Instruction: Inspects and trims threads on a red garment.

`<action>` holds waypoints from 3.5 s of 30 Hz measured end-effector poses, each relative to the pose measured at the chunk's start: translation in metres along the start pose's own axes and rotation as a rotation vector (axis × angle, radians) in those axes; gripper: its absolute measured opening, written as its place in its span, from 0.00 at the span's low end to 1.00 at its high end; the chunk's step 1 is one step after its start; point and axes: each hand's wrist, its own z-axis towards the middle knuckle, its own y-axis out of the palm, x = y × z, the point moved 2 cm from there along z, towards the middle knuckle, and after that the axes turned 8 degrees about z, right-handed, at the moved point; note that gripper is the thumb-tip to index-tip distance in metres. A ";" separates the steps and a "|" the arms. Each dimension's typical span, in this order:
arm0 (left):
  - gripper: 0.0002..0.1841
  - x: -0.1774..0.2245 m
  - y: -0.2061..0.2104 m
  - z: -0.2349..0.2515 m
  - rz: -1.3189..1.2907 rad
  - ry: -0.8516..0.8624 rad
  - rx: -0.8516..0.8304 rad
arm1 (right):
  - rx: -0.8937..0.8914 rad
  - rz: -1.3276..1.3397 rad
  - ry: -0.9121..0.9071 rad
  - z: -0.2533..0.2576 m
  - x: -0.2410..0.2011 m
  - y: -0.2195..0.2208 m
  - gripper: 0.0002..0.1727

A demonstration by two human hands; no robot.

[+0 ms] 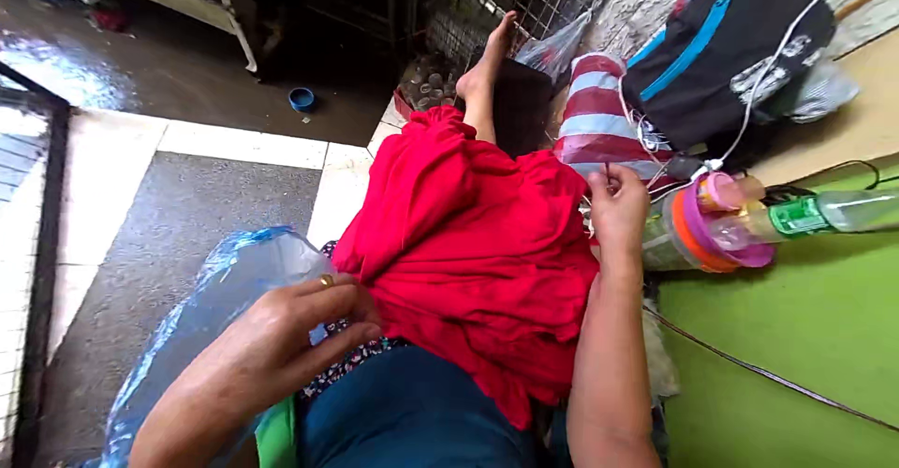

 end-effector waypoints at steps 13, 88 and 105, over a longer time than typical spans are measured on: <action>0.17 -0.003 0.018 0.012 -0.073 0.001 -0.051 | 0.124 0.537 -0.265 -0.017 0.006 -0.010 0.10; 0.06 -0.030 0.042 0.004 -0.350 -0.377 0.374 | -0.214 -0.117 -0.054 0.025 0.007 0.013 0.13; 0.06 -0.031 0.027 -0.002 -0.257 -0.427 0.452 | 0.247 -0.091 -0.357 -0.039 -0.004 -0.031 0.15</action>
